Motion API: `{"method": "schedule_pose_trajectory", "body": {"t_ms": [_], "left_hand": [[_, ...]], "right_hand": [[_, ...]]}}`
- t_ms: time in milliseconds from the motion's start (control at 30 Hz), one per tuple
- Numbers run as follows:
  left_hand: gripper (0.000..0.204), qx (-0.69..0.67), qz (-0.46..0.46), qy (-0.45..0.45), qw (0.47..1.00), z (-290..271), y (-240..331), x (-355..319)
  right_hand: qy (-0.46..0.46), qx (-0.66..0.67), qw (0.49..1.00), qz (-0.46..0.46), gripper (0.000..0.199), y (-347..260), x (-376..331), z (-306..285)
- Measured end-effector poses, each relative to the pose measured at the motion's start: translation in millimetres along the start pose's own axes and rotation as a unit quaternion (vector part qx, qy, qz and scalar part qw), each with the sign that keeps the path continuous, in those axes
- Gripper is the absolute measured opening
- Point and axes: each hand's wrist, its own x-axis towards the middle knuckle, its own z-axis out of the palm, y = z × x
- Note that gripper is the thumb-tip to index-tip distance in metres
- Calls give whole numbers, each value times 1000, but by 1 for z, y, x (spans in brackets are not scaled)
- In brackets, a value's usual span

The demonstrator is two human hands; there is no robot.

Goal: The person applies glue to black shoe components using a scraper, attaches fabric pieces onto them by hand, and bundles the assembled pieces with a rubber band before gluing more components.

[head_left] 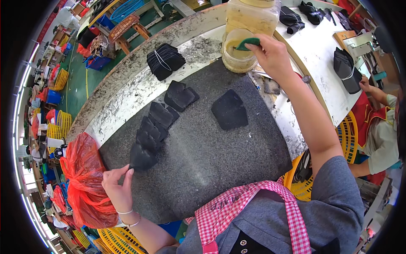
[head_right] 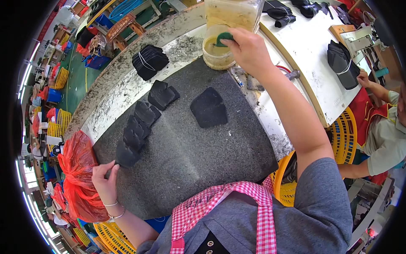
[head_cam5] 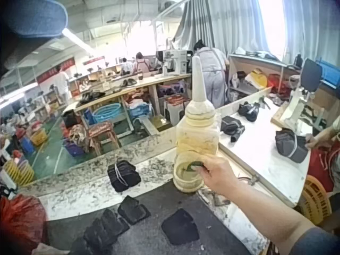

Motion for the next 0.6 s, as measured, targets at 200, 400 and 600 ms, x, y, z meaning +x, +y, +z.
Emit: {"method": "schedule_pose_trajectory", "body": {"t_ms": [200, 400, 600], "left_hand": [[27, -70, 88, -2, 994, 62, 59, 31], [33, -168, 212, -15, 963, 145, 151, 63], [34, -140, 203, -61, 967, 162, 158, 71]], "right_hand": [[-48, 90, 984, 149, 22, 8, 0, -5], [-61, 317, 903, 285, 21, 6, 1, -11], [-240, 278, 870, 329, 19, -42, -55, -7]]}}
